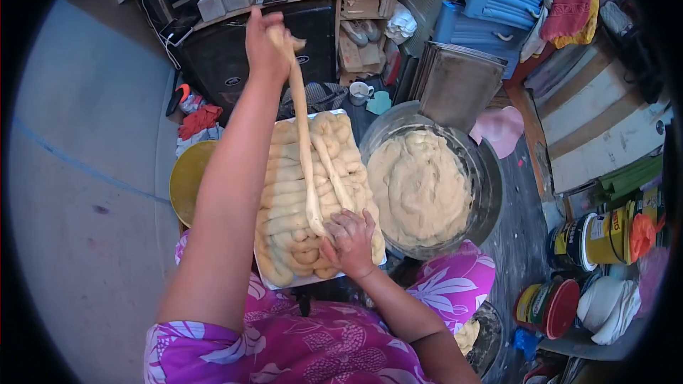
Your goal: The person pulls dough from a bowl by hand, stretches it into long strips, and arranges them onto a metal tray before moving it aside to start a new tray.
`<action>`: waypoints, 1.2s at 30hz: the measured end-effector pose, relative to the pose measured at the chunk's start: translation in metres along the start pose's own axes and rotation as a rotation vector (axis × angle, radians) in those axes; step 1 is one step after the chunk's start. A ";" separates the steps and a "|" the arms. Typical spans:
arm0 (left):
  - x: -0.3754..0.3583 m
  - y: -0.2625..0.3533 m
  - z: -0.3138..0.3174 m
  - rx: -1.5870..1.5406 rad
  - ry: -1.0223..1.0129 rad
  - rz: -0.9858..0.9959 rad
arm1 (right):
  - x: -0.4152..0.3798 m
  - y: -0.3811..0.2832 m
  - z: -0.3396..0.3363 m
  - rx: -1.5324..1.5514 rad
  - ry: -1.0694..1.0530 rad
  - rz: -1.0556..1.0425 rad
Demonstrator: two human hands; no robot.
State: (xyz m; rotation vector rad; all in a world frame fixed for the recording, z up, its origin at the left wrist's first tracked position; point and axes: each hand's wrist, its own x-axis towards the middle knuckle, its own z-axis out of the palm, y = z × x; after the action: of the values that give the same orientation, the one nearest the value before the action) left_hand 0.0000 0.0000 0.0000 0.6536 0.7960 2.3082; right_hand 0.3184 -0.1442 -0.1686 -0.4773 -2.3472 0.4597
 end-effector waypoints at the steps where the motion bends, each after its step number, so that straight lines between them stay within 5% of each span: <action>1: -0.031 0.001 -0.002 0.057 -0.044 -0.015 | 0.001 0.000 0.000 0.038 0.009 0.039; 2: -0.061 -0.009 -0.018 0.281 -0.224 0.113 | 0.002 0.000 0.000 0.076 0.019 0.080; 3: -0.078 0.006 -0.040 0.555 -0.446 -0.050 | 0.020 0.000 0.012 0.098 0.068 0.063; 4: -0.138 -0.014 -0.101 1.281 -0.632 -0.033 | 0.021 0.000 0.011 0.143 0.056 0.065; 5: -0.149 -0.004 -0.103 1.294 -0.834 0.135 | 0.021 0.003 0.009 0.180 0.038 0.062; 6: -0.165 0.000 -0.099 1.290 -0.832 0.115 | 0.017 0.002 0.007 0.184 0.026 0.075; 8: -0.186 0.000 -0.090 1.105 -0.094 -0.060 | 0.018 0.004 0.006 0.214 0.012 0.093; 12: -0.171 -0.013 -0.096 1.681 -0.095 0.217 | 0.021 -0.013 -0.003 0.107 0.057 0.218; 15: -0.156 -0.020 -0.080 1.610 -0.119 -0.066 | 0.026 -0.012 -0.016 0.064 -0.071 0.310; 17: -0.148 -0.029 -0.074 1.612 -0.143 -0.009 | 0.022 -0.013 -0.016 0.001 -0.136 0.388; 19: -0.142 -0.042 -0.067 1.096 0.179 -0.317 | 0.018 -0.011 -0.013 0.027 -0.140 0.363; 25: -0.174 -0.057 -0.080 1.032 0.183 0.052 | 0.013 -0.013 -0.008 0.180 -0.061 0.226; 31: -0.255 -0.032 -0.069 1.143 -0.055 -0.169 | 0.019 -0.007 -0.011 0.237 -0.104 0.323; 33: -0.257 -0.033 -0.064 0.576 -0.004 -0.339 | 0.026 -0.004 -0.008 0.389 -0.035 0.300; 36: -0.254 -0.039 -0.061 0.869 -0.052 -0.324 | 0.030 -0.015 -0.005 0.262 -0.038 0.242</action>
State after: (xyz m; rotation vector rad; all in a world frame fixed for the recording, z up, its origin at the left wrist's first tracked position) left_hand 0.1537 -0.1693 -0.1316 0.8500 1.7545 1.5822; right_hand 0.2976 -0.1430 -0.1412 -0.6325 -2.2303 0.8835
